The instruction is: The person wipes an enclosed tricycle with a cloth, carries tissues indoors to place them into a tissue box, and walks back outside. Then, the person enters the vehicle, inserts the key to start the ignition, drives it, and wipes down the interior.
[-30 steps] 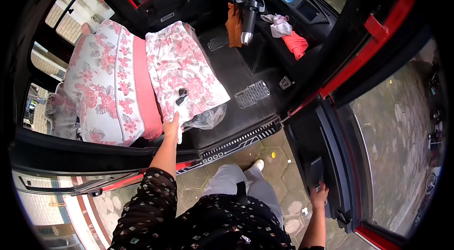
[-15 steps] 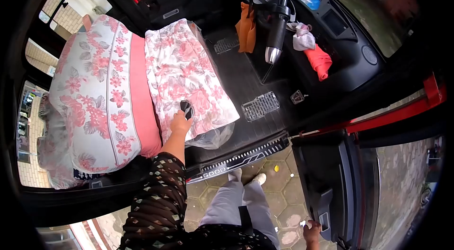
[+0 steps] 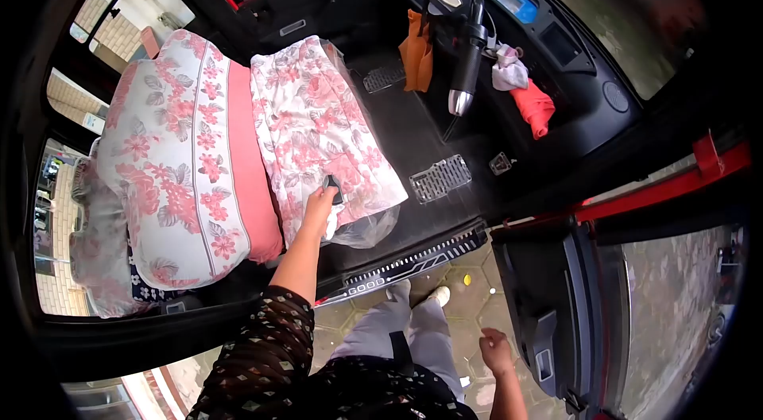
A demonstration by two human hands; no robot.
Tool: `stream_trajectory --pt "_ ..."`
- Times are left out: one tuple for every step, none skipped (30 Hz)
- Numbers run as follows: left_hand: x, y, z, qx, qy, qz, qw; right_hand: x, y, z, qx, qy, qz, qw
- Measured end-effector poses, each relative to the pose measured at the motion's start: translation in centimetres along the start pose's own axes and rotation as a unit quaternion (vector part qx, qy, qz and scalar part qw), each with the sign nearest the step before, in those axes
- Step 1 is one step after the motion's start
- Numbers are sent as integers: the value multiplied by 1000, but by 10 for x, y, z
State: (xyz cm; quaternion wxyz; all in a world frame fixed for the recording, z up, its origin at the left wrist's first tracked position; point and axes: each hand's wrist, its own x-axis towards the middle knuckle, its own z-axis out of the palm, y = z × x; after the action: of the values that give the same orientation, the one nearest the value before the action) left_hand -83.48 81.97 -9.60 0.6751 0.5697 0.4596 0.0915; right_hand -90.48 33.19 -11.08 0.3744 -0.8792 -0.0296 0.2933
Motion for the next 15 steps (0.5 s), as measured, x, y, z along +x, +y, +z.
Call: stream_trajectory --pt "-9 4 2 -46 -32 29 998 4 -29 0 25 -7 19 999" --pt "-27 15 6 -93 -43 20 995 11 -47 -1 60 -42 -11 997" --pt "-42 23 7 -136 -53 11 989 16 -63 1 59 -48 -13 997" --pt "-43 19 2 -137 -89 5 987 17 -90 -1 103 -60 -15 993" --pt "-55 23 1 -162 -135 12 977 20 -117 -6 120 -86 -25 989" --pt "-67 29 1 -170 -182 17 968 26 -130 -6 181 -145 -11 973" --pt "-81 37 1 -179 -229 22 957 33 -157 -5 260 -194 -10 946" --pt "-103 51 9 -165 -346 67 921 33 -182 -8 341 -233 -7 911" --pt "-118 62 15 -147 -371 96 912 36 -197 -8 363 -260 -32 894" --pt "-125 62 16 -139 -385 85 909 42 -206 -5 389 -302 -53 869" --pt "-130 62 18 -131 -399 75 905 46 -219 -5 413 -321 -54 850" --pt "-139 68 24 -96 -423 102 895 49 -232 -5 437 -340 -55 831" --pt "-147 74 29 -61 -446 131 884 55 -238 -1 482 -354 -55 799" --pt "-156 80 35 -28 -466 161 870 58 -249 -4 553 -372 -21 745" --pt "-164 81 40 -20 -477 182 860 59 -257 -7 620 -386 11 683"
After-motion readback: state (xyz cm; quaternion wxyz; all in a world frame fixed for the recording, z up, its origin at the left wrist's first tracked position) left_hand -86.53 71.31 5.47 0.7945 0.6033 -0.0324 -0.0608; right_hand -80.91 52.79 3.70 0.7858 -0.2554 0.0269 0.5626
